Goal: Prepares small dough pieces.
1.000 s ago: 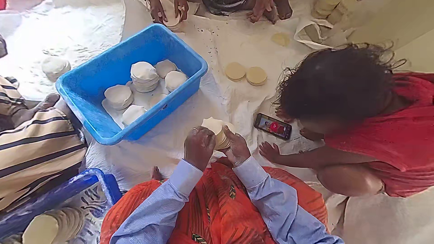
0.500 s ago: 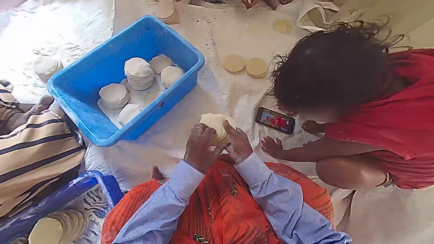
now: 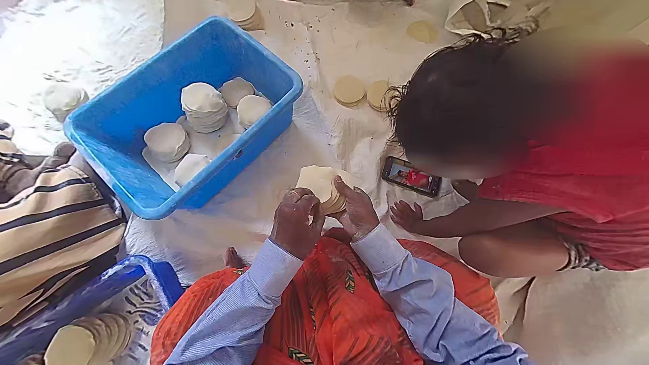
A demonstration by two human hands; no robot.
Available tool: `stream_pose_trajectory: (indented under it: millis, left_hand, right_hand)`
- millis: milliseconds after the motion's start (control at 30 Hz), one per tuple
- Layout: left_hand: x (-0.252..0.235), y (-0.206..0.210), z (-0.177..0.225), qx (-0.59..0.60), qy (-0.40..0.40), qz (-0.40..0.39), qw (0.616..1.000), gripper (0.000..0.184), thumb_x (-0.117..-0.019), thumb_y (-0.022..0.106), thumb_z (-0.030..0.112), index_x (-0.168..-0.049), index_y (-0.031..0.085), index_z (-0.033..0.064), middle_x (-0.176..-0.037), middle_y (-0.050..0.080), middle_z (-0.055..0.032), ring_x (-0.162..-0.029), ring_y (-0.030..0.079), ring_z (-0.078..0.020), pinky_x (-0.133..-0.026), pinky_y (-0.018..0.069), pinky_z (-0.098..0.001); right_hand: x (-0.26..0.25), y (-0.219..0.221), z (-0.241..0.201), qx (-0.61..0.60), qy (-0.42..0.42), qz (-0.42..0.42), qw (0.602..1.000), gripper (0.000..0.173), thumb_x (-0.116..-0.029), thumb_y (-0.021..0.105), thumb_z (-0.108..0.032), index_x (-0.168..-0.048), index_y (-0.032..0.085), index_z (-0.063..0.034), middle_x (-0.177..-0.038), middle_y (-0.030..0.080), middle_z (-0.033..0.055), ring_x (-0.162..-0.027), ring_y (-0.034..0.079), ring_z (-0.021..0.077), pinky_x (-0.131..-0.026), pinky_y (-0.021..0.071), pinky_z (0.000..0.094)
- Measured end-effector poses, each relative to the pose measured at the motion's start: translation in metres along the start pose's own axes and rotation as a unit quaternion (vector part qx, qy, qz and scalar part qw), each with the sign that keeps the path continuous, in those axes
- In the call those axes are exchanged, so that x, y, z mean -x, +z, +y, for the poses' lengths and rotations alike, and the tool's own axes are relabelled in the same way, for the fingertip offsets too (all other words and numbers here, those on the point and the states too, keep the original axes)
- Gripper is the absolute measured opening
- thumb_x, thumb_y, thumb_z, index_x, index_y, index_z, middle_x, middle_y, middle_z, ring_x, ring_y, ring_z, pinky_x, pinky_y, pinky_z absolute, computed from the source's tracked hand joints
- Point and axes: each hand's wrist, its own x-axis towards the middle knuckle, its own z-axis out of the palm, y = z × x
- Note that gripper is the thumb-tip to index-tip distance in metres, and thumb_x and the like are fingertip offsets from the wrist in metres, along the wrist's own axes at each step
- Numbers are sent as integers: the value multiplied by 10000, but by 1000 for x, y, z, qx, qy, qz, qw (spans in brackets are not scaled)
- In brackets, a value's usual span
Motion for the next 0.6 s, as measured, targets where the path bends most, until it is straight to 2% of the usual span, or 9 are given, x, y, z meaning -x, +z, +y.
stream_pose_trajectory:
  millis: [100,167,233,367,533,600]
  left_hand:
    - [0,0,2,-17,-21,23,999,100,-826,676,63,-851,735,-13,-903,716,-169,-804,702,-255,-703,591,-363]
    - [0,1,2,-17,-50,39,998,116,-834,659,86,-856,732,0,-836,718,-142,-724,679,-222,-613,550,-341]
    - [-1,1,3,-20,-82,47,995,130,-852,652,107,-877,736,12,-811,703,-119,-678,656,-187,-569,526,-314]
    - [-4,2,4,-20,-97,47,994,133,-873,643,117,-906,728,20,-810,692,-95,-665,629,-153,-574,508,-286]
    - [-5,6,6,-24,-98,37,994,125,-891,647,106,-924,728,17,-869,710,-120,-711,655,-184,-582,527,-309]
    - [-4,10,7,-25,-91,33,995,119,-889,660,93,-922,729,2,-888,705,-149,-731,662,-230,-617,548,-357]
  right_hand:
    - [2,1,2,3,1,-7,1000,330,-1069,551,-301,-1267,577,-40,-1056,697,136,-893,719,238,-736,627,408]
    - [2,3,3,9,-1,-10,1000,324,-1072,546,-296,-1248,581,-26,-1037,696,136,-879,719,232,-733,627,397]
    - [2,3,5,20,-1,-15,1000,323,-1075,542,-295,-1245,587,-24,-1036,698,137,-880,720,227,-740,627,391]
    - [2,3,9,31,10,-21,999,304,-1076,541,-282,-1230,594,-26,-1011,703,132,-848,724,222,-717,630,383]
    - [3,5,14,58,37,-13,998,333,-1067,559,-300,-1250,581,-23,-990,692,137,-821,713,213,-693,620,363]
    - [2,6,16,55,35,-12,998,304,-1066,560,-292,-1213,590,-28,-953,695,120,-795,710,196,-674,614,344]
